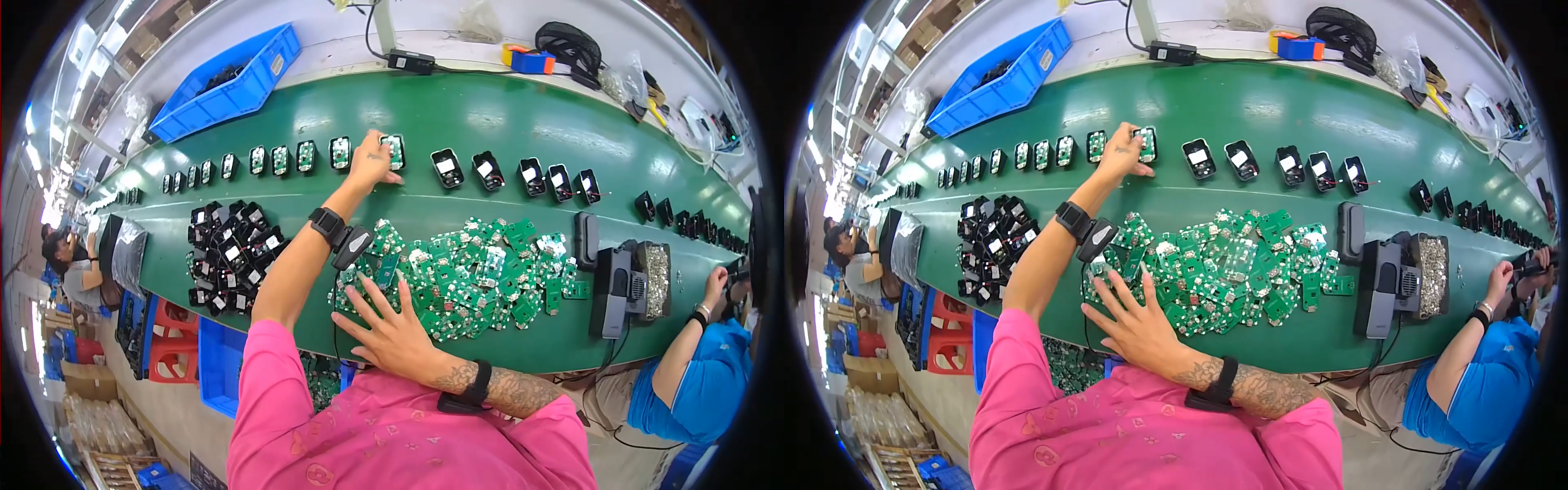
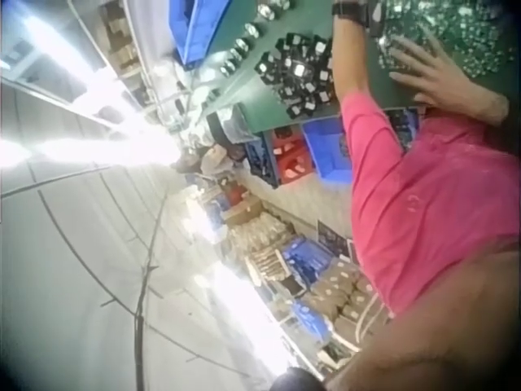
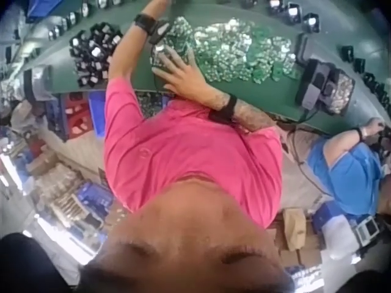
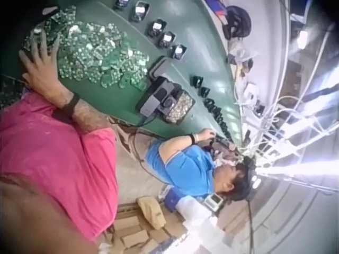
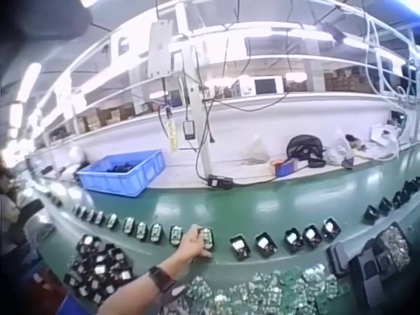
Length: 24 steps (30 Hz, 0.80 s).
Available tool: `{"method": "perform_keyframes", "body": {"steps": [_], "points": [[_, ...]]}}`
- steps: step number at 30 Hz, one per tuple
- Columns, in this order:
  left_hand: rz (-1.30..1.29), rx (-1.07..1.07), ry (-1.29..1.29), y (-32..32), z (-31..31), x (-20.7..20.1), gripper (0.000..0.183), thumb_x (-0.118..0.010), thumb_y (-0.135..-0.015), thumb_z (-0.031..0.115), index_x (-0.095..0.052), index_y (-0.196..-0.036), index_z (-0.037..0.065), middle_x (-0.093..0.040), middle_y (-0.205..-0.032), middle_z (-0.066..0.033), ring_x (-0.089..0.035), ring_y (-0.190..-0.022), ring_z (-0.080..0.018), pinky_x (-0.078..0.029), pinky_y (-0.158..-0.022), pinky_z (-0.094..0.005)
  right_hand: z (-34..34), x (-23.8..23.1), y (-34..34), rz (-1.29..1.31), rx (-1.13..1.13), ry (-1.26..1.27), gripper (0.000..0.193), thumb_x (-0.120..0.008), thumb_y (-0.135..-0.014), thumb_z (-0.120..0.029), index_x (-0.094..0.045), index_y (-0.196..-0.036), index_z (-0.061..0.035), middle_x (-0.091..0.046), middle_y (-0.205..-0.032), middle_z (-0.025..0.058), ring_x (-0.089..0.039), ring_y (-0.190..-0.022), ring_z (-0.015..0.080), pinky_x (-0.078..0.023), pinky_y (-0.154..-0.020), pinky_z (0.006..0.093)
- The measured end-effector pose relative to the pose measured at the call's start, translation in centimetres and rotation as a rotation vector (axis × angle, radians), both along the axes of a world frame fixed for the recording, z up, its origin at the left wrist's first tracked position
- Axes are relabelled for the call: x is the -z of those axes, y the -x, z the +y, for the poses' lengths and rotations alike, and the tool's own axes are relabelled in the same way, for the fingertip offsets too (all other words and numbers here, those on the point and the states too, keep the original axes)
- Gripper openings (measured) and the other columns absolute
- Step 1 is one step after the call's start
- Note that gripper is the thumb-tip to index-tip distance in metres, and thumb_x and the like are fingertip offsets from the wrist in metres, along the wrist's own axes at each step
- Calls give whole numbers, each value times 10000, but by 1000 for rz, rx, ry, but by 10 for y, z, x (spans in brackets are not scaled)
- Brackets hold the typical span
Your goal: The person picks up a black plastic housing and a green circuit board, fits the board into the housing, and presses them together. After assembling the components, the person places the unit onto the green conveyor belt.
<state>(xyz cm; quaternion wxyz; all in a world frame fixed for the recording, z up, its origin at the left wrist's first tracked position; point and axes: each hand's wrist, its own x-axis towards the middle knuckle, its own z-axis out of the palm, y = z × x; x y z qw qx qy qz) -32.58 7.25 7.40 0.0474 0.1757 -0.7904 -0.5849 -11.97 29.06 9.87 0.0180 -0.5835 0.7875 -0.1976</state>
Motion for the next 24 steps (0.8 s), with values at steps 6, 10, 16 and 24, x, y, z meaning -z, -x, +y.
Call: {"method": "perform_keyframes", "body": {"steps": [6, 10, 16, 24], "points": [[-155, -5, 344, 4, 1, -15, 365, -541, -971, 173, -447, -1294, 33, -650, -1058, -282, -720, -679, -320, -578, -547, -395, 8, 2, 18, 33, 50, -64, 691, -628, -875, -504, -462, -1443, -148, -366, -1524, 142, -242, -1465, 356, -134, -1129, 686], [323, 27, 838, -1, -8, -26, 530, -665, -842, 200, -485, -1321, 61, -649, -1138, -250, -589, -1082, -454, -481, -923, -484, 13, -15, 24, 22, 55, 18, 673, -703, -820, -462, -524, -1372, -121, -431, -1464, 164, -345, -1399, 360, -204, -1121, 666], [28, 547, 870, -13, 47, -36, 1003, -772, -752, 507, -282, -1527, 100, -356, -1514, -237, -576, -1177, -446, -478, -1002, -480, 23, -29, 62, 53, 314, 120, 559, -754, -774, -234, -563, -1261, -37, -530, -1279, 182, -476, -1230, 353, -313, -1086, 574], [151, 448, 779, -5, 61, -18, 863, -770, -725, 435, -422, -1448, 120, -594, -1193, -235, -629, -1006, -416, -522, -876, -484, 5, -9, 77, -10, 282, 119, 427, -732, -821, -267, -633, -1162, -31, -597, -1200, 123, -520, -1176, 296, -361, -1044, 532]]}}
